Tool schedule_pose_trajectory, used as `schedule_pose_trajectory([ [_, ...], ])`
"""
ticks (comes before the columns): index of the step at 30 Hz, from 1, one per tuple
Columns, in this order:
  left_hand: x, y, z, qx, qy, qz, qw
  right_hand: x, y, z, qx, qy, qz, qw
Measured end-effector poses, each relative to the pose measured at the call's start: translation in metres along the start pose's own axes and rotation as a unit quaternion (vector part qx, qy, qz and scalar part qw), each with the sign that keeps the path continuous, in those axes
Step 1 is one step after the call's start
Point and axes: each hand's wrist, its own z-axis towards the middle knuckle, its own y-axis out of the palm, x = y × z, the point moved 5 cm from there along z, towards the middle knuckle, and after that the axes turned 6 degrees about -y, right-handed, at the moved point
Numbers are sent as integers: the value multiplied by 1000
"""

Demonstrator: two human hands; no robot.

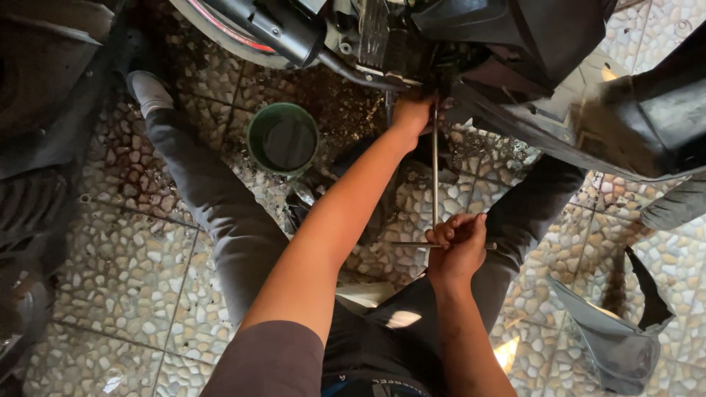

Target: The person sits on the floor beside a motorcycle and uses a T-handle wrench to loosen and turn a fastener on the lower engine area. They handle a small metal part with both hands, then resume turning the wrench on the motorcycle.

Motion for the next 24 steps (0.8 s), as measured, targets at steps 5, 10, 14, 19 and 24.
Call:
schedule_pose_trajectory([
  [5, -8, -1, 3, -9, -31, -36, 999, -4, 2, 0, 13, 8, -3, 1000],
  [10, -7, 4, 7, -6, -7, -33, 999, -10, 2, 3, 20, 8, -5, 1000],
  [14, -5, 2, 2, 12, 8, -38, 999, -15, 6, 2, 29, 15, 2, 999],
  [19, -15, 2, 9, -6, 1, -82, 997, -28, 14, 7, 39, 41, 36, 998],
  [24, -22, 3, 15, -39, -63, -92, 993, -13, -19, 26, 63, 141, 315, 937],
])
